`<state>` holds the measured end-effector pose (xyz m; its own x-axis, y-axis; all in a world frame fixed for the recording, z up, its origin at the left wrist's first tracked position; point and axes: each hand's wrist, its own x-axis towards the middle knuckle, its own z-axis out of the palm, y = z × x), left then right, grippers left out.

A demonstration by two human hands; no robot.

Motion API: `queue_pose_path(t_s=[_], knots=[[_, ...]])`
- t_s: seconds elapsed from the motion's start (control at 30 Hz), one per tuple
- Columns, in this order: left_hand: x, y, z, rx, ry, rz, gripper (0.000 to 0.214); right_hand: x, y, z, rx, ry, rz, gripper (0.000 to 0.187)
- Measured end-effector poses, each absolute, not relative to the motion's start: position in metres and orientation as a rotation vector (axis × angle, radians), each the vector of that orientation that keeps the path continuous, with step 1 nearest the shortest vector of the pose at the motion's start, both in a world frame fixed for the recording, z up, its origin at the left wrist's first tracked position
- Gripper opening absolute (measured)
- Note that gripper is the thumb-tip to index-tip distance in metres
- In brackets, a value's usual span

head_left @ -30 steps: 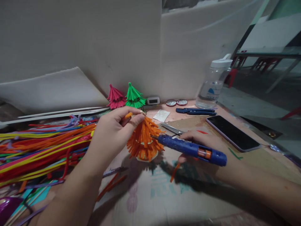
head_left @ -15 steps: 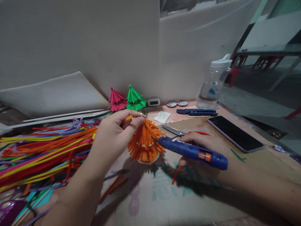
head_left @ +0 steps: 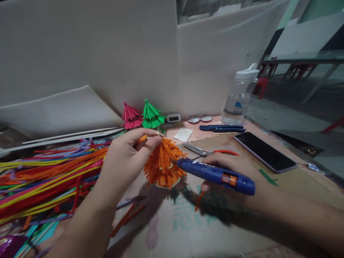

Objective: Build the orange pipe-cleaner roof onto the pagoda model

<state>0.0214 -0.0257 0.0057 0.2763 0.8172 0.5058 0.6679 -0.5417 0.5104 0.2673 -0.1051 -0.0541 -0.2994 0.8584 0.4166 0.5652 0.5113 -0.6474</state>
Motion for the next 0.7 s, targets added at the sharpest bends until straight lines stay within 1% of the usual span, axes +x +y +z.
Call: queue_pose_path(t_s=[0.17, 0.37, 0.7], knots=[[0.0202, -0.0249, 0.0049, 2.343, 1.374, 1.113, 0.019, 0.266, -0.1052, -0.0542, -1.151, -1.963, 0.522, 0.023], [0.0205, -0.0264, 0.0061, 2.323, 1.355, 1.087, 0.019, 0.266, -0.1057, -0.0559, -1.156, -1.941, 0.637, 0.023], [0.0201, -0.028, 0.0026, 2.315, 1.339, 1.129, 0.023, 0.2646, -0.1059, -0.0526, -1.09, -1.916, 0.557, 0.024]])
